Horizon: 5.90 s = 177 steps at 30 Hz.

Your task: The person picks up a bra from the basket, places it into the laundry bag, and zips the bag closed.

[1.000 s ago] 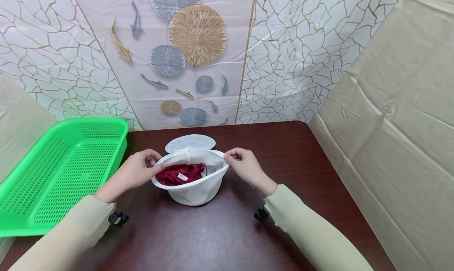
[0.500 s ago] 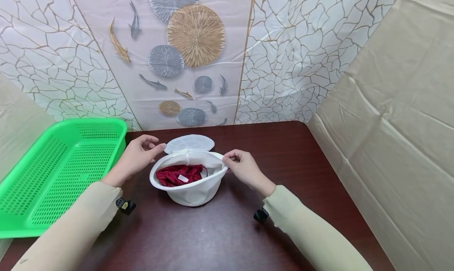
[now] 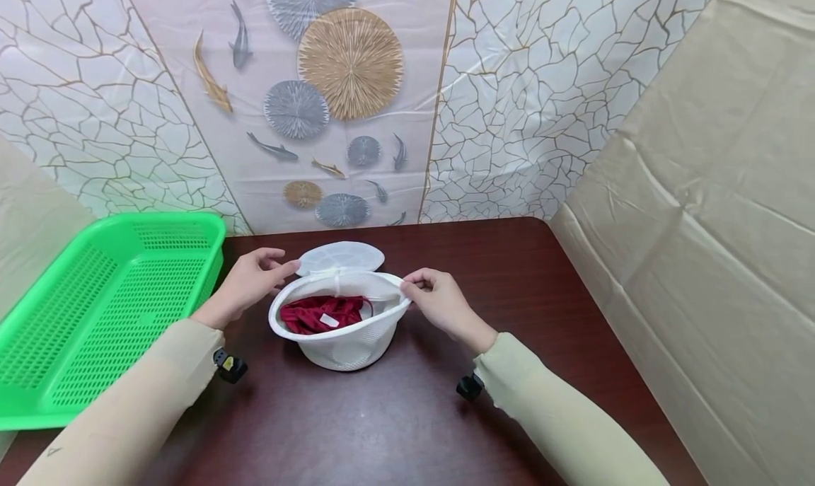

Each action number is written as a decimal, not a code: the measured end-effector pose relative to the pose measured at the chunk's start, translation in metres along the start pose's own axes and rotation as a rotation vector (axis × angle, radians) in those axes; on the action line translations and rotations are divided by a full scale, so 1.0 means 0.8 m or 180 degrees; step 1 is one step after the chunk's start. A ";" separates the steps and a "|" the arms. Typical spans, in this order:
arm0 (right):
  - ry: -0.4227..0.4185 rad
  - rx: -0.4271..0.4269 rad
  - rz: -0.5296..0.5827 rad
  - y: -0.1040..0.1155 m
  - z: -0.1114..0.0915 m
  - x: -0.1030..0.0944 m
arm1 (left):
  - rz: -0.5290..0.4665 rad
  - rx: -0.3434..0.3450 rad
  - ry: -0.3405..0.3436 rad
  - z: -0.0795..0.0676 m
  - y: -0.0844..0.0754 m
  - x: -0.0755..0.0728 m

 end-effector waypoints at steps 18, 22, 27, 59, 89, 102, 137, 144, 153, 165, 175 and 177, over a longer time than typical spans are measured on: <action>-0.0056 -0.0042 -0.0168 -0.006 0.001 -0.004 | -0.0298 -0.0542 0.0244 0.035 0.059 0.016; -0.0058 -0.0021 -0.0205 -0.009 0.001 -0.003 | -0.0358 -0.0551 0.0228 0.039 0.064 0.018; -0.0068 -0.0041 -0.0236 -0.009 0.001 -0.004 | -0.0247 -0.0486 0.0237 0.042 0.059 0.024; -0.0050 -0.0181 -0.0509 -0.002 -0.001 0.000 | -0.1064 -0.0293 0.0011 0.027 0.019 0.009; -0.0003 -0.0171 -0.0353 0.006 0.002 0.004 | -0.1236 -0.0015 -0.0075 0.016 -0.003 -0.006; -0.0044 -0.0176 -0.0387 0.006 0.003 0.003 | -0.1381 0.0328 -0.0149 0.012 -0.017 -0.014; -0.0195 -0.0233 -0.0392 0.003 0.002 -0.003 | -0.0709 0.0796 0.0186 -0.019 -0.036 -0.005; -0.0182 -0.0233 -0.0394 0.004 0.002 -0.003 | -0.0375 0.0868 0.0298 -0.029 -0.038 0.002; -0.0155 -0.0243 -0.0359 0.005 0.002 0.000 | -0.0110 0.1058 0.0539 -0.040 -0.039 0.007; -0.0200 -0.0192 -0.0312 0.006 0.000 -0.003 | 0.0018 0.1100 0.1010 -0.052 -0.044 0.010; -0.0146 -0.0163 -0.0238 0.005 0.000 0.001 | -0.0033 0.0861 0.0677 -0.047 -0.043 0.008; -0.0149 -0.0141 -0.0210 0.006 -0.001 0.001 | -0.0033 0.0849 0.0610 -0.044 -0.043 0.009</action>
Point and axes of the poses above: each hand's wrist, its own z-axis towards the middle knuckle, its own x-axis out of the palm, y = z × x, the point moved 10 cm from there along z, towards the middle knuckle, and after that the axes turned 8 degrees about -z, right-handed, at the moved point
